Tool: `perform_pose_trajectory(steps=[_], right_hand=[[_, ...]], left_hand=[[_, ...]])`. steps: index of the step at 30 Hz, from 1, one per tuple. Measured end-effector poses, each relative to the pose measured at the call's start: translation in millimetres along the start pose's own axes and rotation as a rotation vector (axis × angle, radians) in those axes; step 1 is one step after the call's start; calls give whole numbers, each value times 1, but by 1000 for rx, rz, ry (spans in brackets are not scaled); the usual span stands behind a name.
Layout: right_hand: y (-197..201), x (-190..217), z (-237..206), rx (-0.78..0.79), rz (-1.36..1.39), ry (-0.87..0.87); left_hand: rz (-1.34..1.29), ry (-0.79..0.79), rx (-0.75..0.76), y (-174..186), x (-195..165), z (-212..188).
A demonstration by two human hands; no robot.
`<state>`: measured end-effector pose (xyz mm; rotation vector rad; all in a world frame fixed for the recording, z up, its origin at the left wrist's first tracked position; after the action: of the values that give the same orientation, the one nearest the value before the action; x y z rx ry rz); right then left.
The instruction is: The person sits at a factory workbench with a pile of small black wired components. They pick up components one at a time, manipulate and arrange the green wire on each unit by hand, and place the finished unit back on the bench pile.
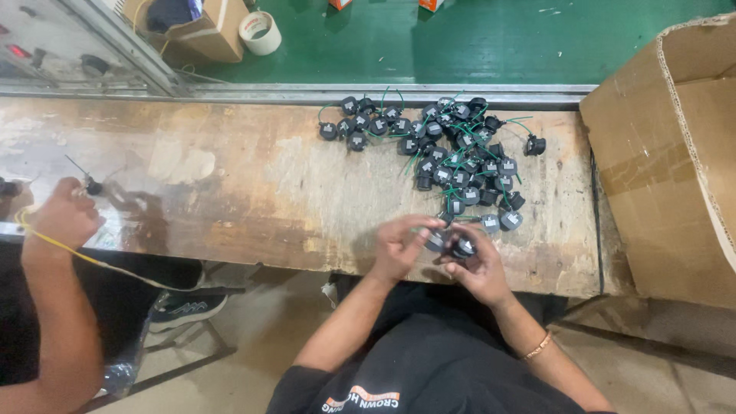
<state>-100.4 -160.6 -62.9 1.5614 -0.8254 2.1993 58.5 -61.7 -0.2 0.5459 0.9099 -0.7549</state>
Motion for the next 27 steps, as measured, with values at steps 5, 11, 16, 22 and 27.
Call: perform_pose_trajectory(steps=[5, 11, 16, 22, 27], right_hand=[[-6, 5, 4, 119, -318, 143], [1, 1, 3, 139, -302, 133], [0, 4, 4, 57, -221, 88], [-19, 11, 5, 131, -470, 99], [-19, 22, 6, 149, -409, 219]], left_hand=[[266, -298, 130, -32, -42, 2], [233, -325, 209, -27, -51, -3], [217, -363, 243, -23, -31, -11], [-93, 238, 135, -28, 12, -22], [176, -149, 37, 9, -5, 0]])
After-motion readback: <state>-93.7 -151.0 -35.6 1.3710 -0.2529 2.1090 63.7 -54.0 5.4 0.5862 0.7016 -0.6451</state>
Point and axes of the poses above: each hand's wrist, its own z-axis towards the middle knuckle, its own y-axis out of the back of the hand, x = y × z, the point moved 7 cm from there along z, towards the middle knuckle, and after that the axes turned 10 degrees about z, right-handed, at the moved point
